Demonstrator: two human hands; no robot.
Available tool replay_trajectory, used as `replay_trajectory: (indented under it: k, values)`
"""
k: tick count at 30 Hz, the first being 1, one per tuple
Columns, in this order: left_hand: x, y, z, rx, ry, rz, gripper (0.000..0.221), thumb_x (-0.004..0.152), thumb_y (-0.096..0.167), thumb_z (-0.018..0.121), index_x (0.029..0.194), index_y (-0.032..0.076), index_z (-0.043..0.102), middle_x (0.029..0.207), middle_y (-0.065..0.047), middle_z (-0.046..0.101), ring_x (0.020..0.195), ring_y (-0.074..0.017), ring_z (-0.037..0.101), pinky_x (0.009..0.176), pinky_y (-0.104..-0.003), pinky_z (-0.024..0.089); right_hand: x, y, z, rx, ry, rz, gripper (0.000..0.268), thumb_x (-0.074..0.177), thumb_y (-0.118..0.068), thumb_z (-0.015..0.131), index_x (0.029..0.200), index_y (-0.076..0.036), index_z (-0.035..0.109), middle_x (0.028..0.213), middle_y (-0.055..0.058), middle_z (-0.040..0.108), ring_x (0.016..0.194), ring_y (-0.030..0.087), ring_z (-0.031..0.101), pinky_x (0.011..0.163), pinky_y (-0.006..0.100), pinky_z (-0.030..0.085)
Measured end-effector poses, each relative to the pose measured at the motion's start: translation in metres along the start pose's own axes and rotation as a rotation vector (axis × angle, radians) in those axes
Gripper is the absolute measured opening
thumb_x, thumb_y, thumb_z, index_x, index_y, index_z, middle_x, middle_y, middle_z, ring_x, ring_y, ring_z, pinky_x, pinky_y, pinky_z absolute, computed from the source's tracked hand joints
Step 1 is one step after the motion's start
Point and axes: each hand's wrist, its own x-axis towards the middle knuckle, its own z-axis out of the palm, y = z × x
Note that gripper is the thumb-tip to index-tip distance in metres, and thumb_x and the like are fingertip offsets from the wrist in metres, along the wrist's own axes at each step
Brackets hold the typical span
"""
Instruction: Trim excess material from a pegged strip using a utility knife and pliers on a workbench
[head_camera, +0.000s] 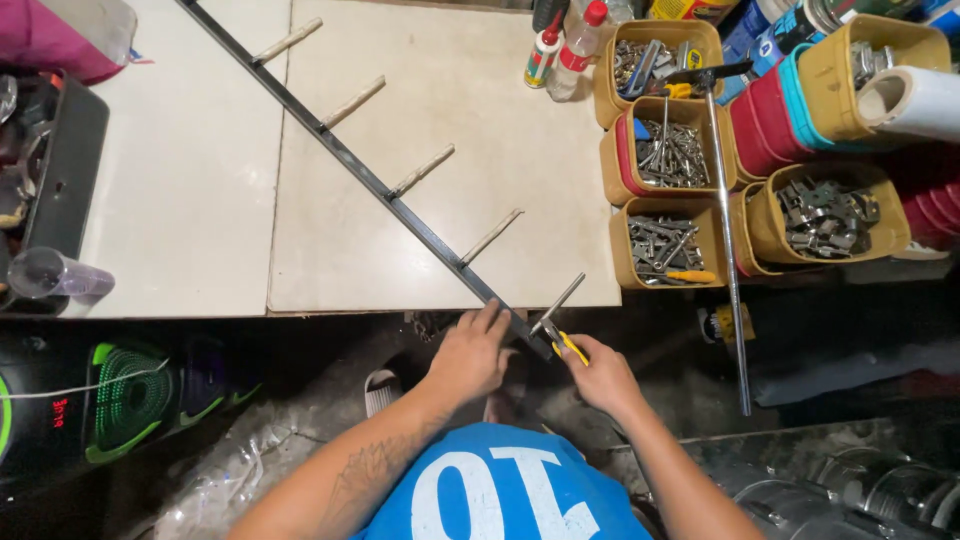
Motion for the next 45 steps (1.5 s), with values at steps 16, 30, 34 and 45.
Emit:
replay_trajectory:
  k: [16,30,34,45]
  values:
    - [-0.005,0.004,0.003,0.179,-0.268,-0.024,0.059,0.103,0.018,0.037,0.161,0.006,0.031,0.162,-0.040,0.013,0.148,-0.0567,0.020,0.108,-0.060,0.035,-0.001,-0.013,0.000,-0.313,0.112,-0.118,0.042,0.095,-0.039,0.060,0.131,-0.019,0.073,0.111,0.016,0.078,0.113,0.038,0.070,0.098,0.050,0.056]
    - [-0.003,0.004,0.004,0.215,-0.350,-0.054,0.062,0.104,0.020,0.028,0.165,0.011,0.019,0.165,-0.038,0.002,0.143,-0.0587,0.028,0.102,-0.063,0.034,-0.013,-0.039,-0.005,-0.415,0.082,-0.119,0.047,0.096,-0.037,0.058,0.132,-0.012,0.071,0.112,0.018,0.078,0.114,0.038,0.071,0.097,0.049,0.056]
    - [-0.002,0.002,0.009,0.200,-0.346,-0.056,0.062,0.104,0.020,0.028,0.165,0.012,0.019,0.165,-0.038,0.000,0.142,-0.0594,0.029,0.101,-0.064,0.035,-0.014,-0.038,-0.004,-0.424,0.058,-0.150,0.047,0.096,-0.035,0.057,0.132,-0.007,0.070,0.111,0.022,0.077,0.114,0.041,0.070,0.097,0.051,0.056]
    - [-0.002,0.008,0.000,0.187,-0.372,-0.080,0.061,0.105,0.018,0.028,0.165,0.011,0.019,0.166,-0.037,-0.001,0.141,-0.0589,0.031,0.103,-0.064,0.034,-0.013,-0.030,0.002,-0.377,0.050,-0.129,0.047,0.095,-0.035,0.058,0.132,-0.009,0.071,0.110,0.021,0.077,0.114,0.042,0.070,0.097,0.052,0.056]
